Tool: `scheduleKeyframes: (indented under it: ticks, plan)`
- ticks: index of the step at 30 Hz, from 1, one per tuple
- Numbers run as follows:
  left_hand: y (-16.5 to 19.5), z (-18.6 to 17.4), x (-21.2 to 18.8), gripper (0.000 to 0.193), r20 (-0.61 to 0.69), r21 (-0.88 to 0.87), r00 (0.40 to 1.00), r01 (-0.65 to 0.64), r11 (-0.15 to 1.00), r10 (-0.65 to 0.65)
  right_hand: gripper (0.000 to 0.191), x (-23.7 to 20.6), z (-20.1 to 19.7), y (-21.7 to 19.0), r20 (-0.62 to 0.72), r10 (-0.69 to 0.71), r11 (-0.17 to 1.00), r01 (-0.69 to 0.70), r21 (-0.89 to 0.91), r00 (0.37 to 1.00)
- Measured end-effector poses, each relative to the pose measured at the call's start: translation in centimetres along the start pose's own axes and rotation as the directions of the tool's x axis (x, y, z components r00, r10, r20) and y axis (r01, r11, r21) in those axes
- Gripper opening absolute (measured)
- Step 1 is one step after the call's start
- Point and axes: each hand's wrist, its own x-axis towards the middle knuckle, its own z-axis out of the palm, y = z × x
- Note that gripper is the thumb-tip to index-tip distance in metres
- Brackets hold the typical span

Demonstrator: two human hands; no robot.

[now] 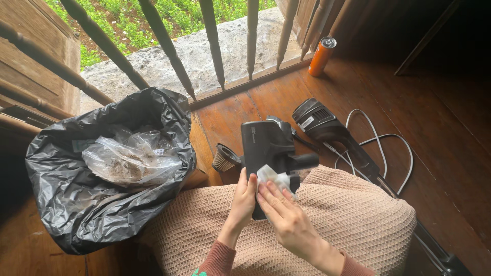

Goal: The person kneels on a wooden floor and services a cordless stick vacuum. They empty the dust canister into a trash bag, wipe the canister, filter housing, main body and wand with a tissue, and reattach the canister to the vacuum body.

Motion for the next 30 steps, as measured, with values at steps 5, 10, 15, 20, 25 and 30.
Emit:
scheduleKeyframes:
  ticks: [5,10,15,20,25,30]
  plan:
    - [0.6,0.1,-0.4,0.106,0.213,0.035,0.976,0.030,0.999,-0.037,0.050,0.9,-0.3,2.1,-0.011,-0.046,0.999,0.047,0.004,0.999]
    - [2.3,1.7,-0.4,0.111,0.292,0.175,0.956,-0.054,0.983,0.000,0.053,4.6,-2.0,4.8,0.037,-0.051,0.998,0.052,-0.020,0.998]
    - [2.1,2.8,-1.2,0.088,0.253,0.205,0.963,0.035,0.978,-0.087,0.049,8.0,-3.1,7.6,0.035,-0.018,0.990,0.023,-0.141,0.999]
    - [1.5,1.3,-0.4,0.085,0.169,0.080,0.981,0.078,0.994,-0.091,0.058,6.9,-1.2,5.8,0.048,-0.028,0.998,0.031,-0.055,0.998]
    - [1.7,-0.3,-0.3,0.083,0.131,0.176,0.991,-0.012,0.984,-0.012,0.054,4.5,0.3,4.2,0.167,-0.039,0.994,0.022,0.103,0.985]
    - [1.3,1.4,-1.0,0.084,0.122,0.122,0.982,0.129,0.984,-0.144,0.057,7.8,0.3,7.7,0.096,0.048,0.996,-0.040,-0.077,0.994]
